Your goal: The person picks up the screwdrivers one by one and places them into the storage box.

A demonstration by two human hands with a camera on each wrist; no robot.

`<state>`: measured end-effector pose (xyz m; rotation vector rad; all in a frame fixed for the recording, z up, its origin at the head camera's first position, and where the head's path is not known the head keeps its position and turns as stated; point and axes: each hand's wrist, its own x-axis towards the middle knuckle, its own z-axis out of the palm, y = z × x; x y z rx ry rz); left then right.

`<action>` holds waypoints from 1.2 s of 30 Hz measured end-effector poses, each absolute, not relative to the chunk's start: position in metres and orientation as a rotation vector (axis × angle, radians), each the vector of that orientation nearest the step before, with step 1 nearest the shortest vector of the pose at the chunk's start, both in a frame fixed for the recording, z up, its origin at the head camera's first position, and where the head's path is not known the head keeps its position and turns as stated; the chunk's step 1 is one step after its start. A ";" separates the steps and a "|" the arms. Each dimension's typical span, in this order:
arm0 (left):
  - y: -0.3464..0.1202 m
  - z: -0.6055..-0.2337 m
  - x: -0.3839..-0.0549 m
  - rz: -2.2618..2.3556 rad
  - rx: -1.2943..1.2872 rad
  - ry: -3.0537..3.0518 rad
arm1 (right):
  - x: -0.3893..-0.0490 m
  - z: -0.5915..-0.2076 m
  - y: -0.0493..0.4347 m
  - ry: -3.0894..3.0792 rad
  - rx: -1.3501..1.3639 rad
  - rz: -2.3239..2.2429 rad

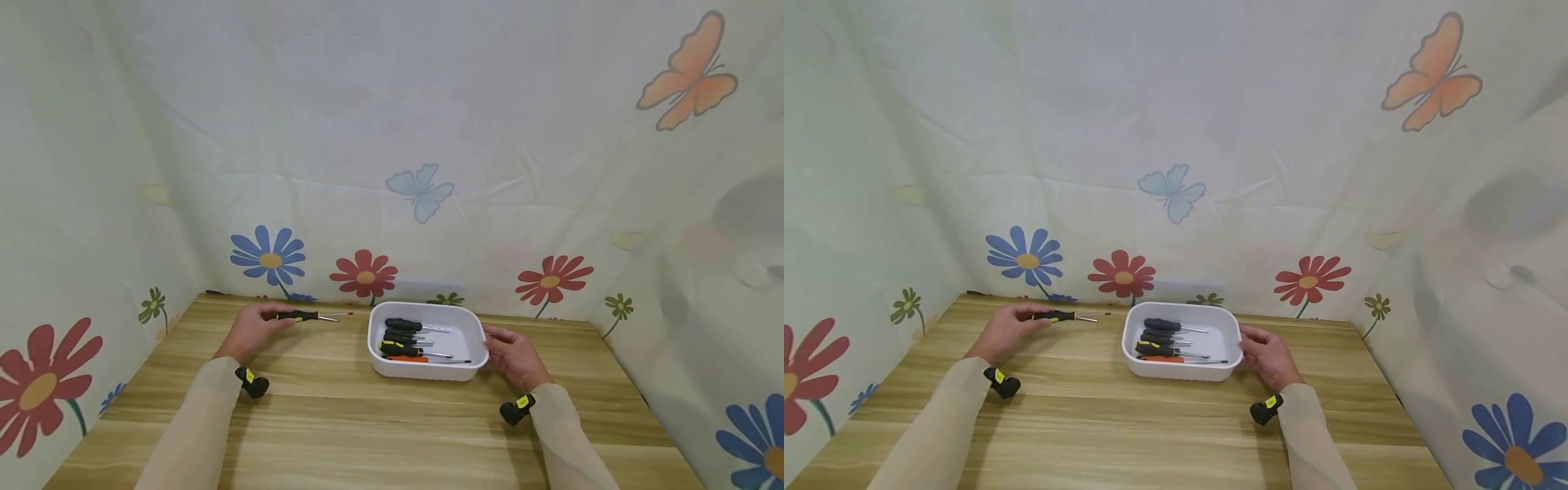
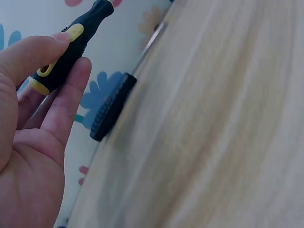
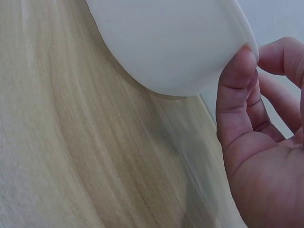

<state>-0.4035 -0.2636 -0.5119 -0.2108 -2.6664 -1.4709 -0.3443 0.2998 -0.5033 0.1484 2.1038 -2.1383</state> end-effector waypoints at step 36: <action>-0.165 -0.477 -0.394 -1.626 -0.470 -2.556 | -0.343 -0.502 0.300 2.081 0.116 -2.154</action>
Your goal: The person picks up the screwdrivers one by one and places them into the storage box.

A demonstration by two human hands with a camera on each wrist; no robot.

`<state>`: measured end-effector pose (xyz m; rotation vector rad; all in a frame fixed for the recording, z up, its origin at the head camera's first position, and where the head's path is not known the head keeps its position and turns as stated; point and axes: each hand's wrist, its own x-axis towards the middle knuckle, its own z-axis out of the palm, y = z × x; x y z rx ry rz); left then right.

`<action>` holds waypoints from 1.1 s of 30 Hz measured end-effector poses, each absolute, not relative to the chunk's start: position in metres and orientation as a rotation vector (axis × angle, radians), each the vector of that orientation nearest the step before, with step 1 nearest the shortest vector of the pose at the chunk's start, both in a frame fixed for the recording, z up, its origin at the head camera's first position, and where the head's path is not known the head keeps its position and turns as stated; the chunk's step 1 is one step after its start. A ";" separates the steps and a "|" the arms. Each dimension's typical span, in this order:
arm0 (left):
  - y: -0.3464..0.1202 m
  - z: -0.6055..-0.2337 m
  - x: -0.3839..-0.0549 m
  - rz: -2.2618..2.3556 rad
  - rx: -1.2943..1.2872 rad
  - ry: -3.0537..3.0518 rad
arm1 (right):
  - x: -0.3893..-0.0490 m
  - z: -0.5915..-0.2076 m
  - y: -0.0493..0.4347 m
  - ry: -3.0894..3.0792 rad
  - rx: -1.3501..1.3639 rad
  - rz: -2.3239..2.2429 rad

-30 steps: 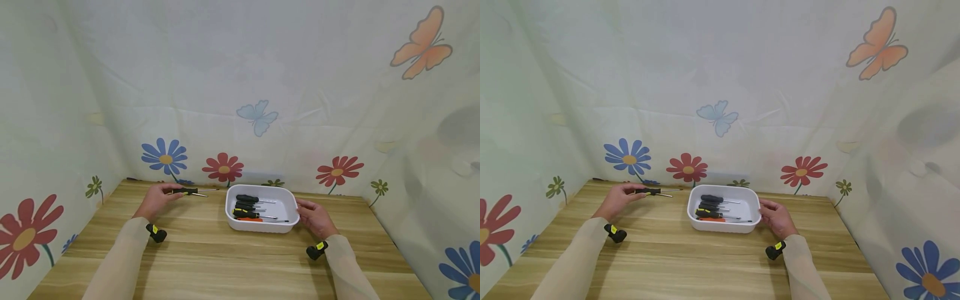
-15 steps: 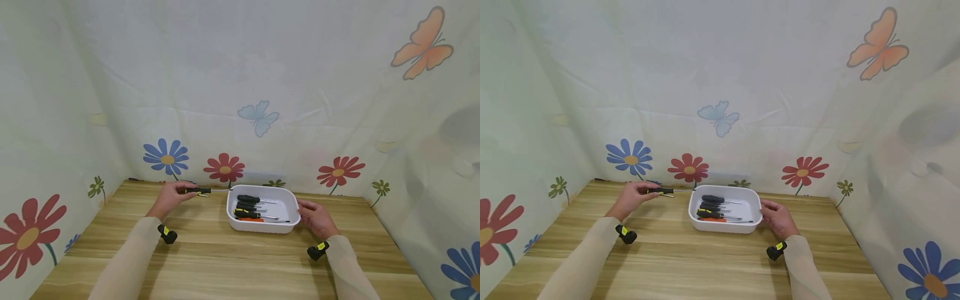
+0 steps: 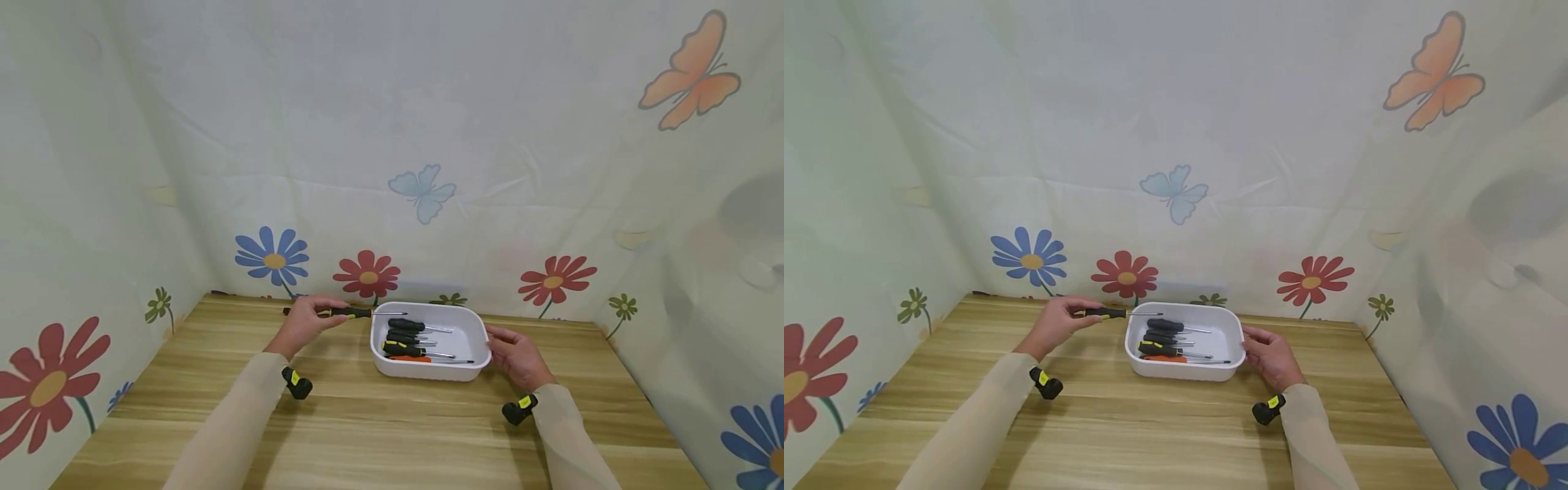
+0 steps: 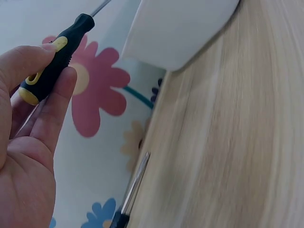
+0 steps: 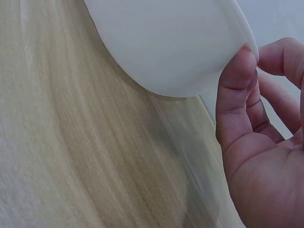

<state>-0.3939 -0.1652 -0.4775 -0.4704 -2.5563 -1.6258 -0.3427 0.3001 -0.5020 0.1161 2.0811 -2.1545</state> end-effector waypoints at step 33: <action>-0.099 -0.478 -0.412 -1.623 -0.618 -2.613 | -0.343 -0.503 0.300 2.066 0.083 -2.192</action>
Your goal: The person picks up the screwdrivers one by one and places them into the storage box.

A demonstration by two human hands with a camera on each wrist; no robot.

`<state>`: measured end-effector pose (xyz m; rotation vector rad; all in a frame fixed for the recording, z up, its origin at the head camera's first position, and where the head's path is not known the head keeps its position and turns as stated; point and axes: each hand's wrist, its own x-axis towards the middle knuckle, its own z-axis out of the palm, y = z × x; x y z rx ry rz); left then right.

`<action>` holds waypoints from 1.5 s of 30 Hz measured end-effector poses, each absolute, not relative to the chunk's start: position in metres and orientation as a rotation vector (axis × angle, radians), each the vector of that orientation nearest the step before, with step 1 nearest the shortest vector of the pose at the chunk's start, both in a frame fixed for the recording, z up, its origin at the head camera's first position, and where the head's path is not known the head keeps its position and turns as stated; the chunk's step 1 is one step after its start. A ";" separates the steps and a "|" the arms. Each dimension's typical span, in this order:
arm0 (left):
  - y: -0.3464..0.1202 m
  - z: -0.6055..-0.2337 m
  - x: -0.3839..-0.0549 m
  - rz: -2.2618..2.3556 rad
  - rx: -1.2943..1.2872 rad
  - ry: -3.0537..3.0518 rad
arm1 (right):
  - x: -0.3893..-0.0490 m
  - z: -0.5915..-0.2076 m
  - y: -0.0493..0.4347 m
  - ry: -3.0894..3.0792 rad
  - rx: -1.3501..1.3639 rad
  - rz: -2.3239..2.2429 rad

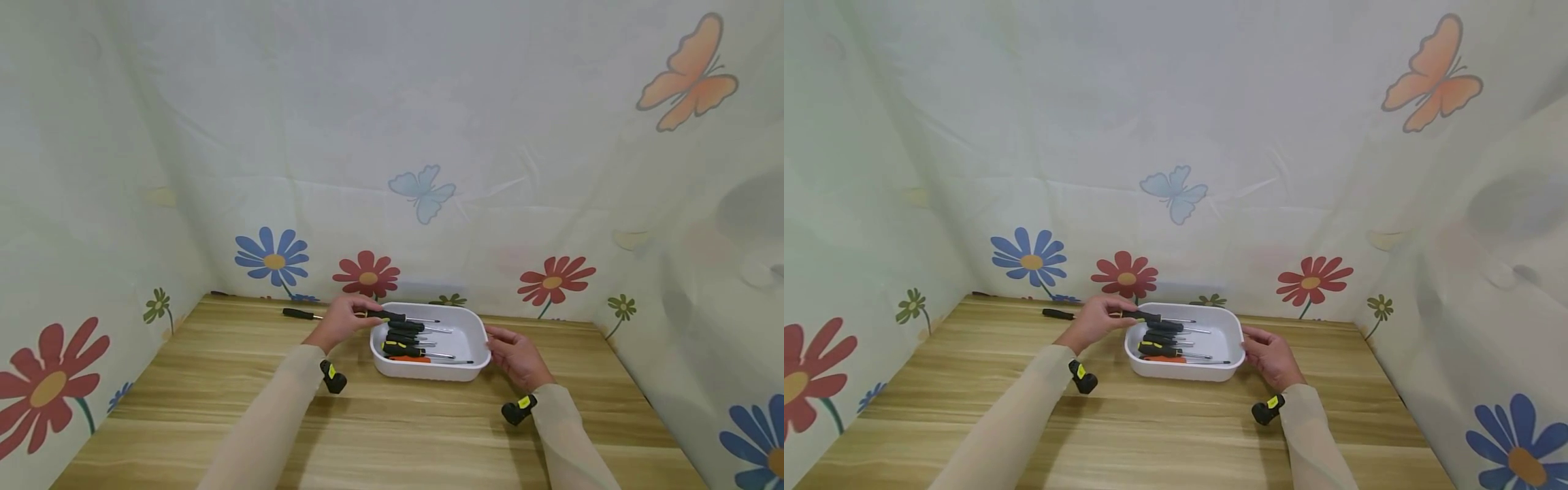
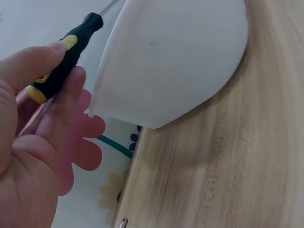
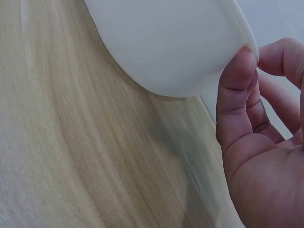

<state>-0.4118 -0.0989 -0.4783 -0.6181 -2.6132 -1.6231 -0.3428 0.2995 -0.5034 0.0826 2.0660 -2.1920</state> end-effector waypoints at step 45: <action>-0.037 -0.456 -0.432 -1.025 -0.857 -3.007 | -0.342 -0.502 0.299 2.086 0.094 -2.167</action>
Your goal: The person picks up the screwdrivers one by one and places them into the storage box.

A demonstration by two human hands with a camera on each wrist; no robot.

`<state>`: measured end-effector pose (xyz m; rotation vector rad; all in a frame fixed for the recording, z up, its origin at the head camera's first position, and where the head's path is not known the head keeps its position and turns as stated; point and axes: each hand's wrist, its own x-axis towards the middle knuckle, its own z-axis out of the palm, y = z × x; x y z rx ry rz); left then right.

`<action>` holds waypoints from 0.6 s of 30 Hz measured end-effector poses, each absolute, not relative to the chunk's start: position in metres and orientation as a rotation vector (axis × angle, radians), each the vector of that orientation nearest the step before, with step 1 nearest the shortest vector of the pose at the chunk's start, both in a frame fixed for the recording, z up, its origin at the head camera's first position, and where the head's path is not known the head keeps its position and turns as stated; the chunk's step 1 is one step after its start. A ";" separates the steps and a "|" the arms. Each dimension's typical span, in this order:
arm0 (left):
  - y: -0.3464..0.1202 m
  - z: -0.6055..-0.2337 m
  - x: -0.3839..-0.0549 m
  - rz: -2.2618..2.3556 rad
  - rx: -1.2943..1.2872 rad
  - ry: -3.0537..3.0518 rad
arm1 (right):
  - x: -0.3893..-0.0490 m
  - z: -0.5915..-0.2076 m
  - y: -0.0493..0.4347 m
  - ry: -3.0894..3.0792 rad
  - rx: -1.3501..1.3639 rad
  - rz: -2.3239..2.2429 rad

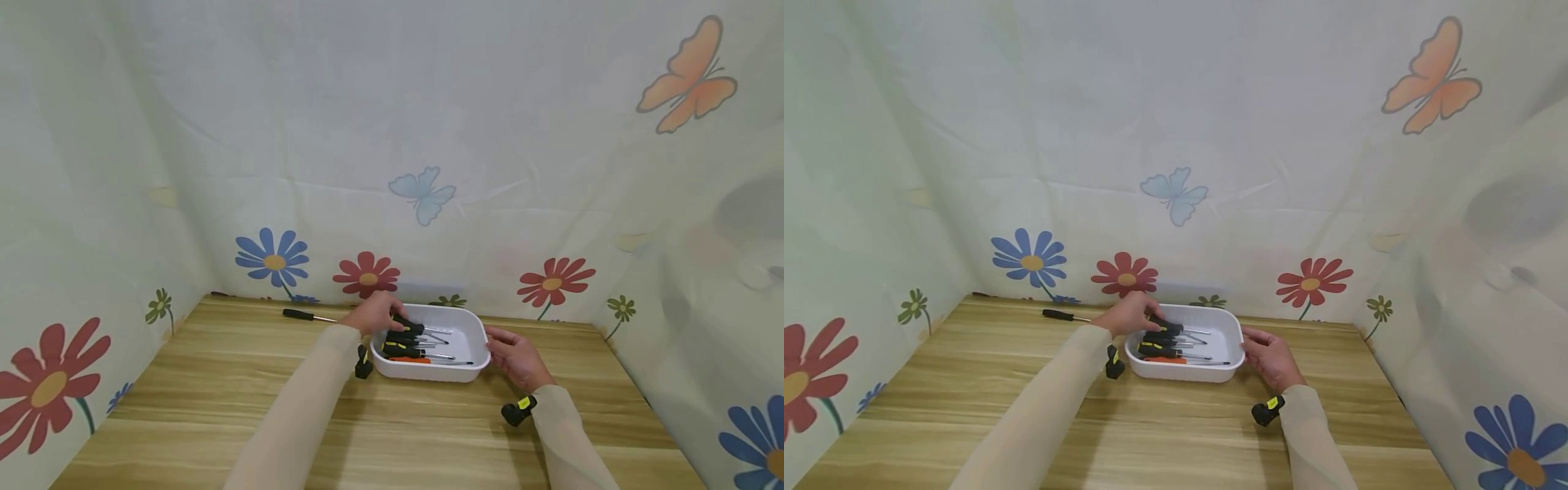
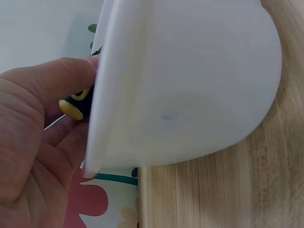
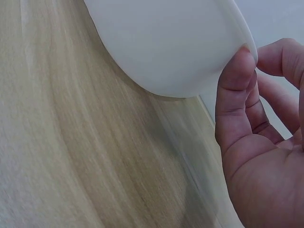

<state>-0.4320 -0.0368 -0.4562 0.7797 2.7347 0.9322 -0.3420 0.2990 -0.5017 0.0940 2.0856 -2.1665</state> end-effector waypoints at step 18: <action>-0.028 -0.458 -0.434 0.510 0.928 2.795 | -0.343 -0.501 0.300 2.103 0.085 -2.133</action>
